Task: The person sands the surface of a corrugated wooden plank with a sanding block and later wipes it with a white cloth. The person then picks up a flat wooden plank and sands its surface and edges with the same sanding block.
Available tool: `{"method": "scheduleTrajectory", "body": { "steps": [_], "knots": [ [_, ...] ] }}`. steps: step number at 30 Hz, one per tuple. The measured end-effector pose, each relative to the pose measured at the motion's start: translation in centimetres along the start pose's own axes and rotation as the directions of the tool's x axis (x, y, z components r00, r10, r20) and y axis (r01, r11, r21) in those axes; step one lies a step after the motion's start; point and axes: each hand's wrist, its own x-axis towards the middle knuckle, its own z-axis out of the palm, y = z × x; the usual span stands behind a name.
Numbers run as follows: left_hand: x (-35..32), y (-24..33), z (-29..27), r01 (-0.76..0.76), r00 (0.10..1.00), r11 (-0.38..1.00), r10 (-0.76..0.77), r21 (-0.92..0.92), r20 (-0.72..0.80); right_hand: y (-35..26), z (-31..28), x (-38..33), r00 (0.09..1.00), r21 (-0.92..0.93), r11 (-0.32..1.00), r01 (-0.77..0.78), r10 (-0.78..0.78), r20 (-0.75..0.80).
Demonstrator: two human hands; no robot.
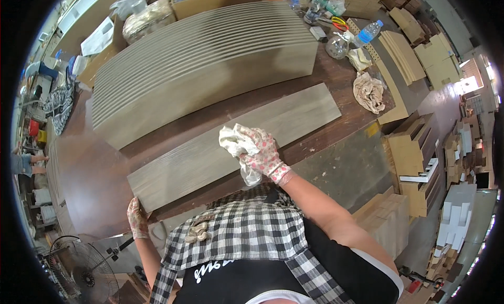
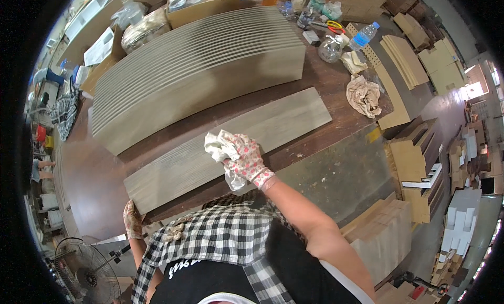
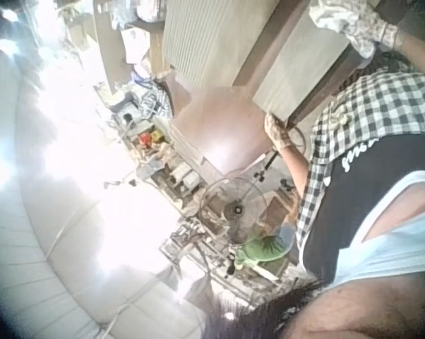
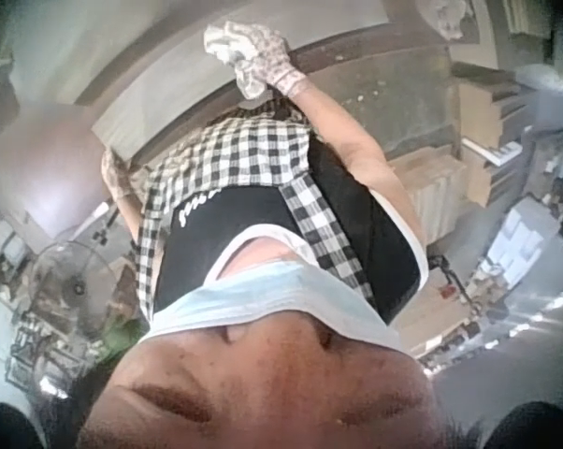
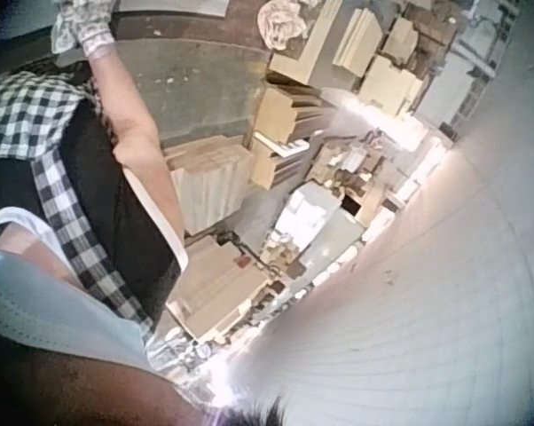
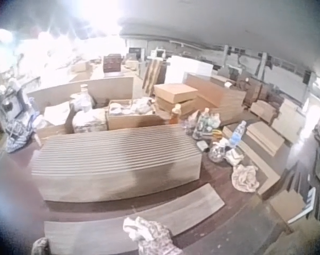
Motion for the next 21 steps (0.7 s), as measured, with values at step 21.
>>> {"method": "scheduleTrajectory", "body": {
  "steps": [21],
  "knots": [
    [-13.6, 11.6, 34.1, -0.634, 0.569, 0.768, 0.545, -0.094, 0.616, -1.1, -5.2, 7.5, 0.772, 0.849, 0.215, -0.482, 0.563, 0.295]
  ]
}}
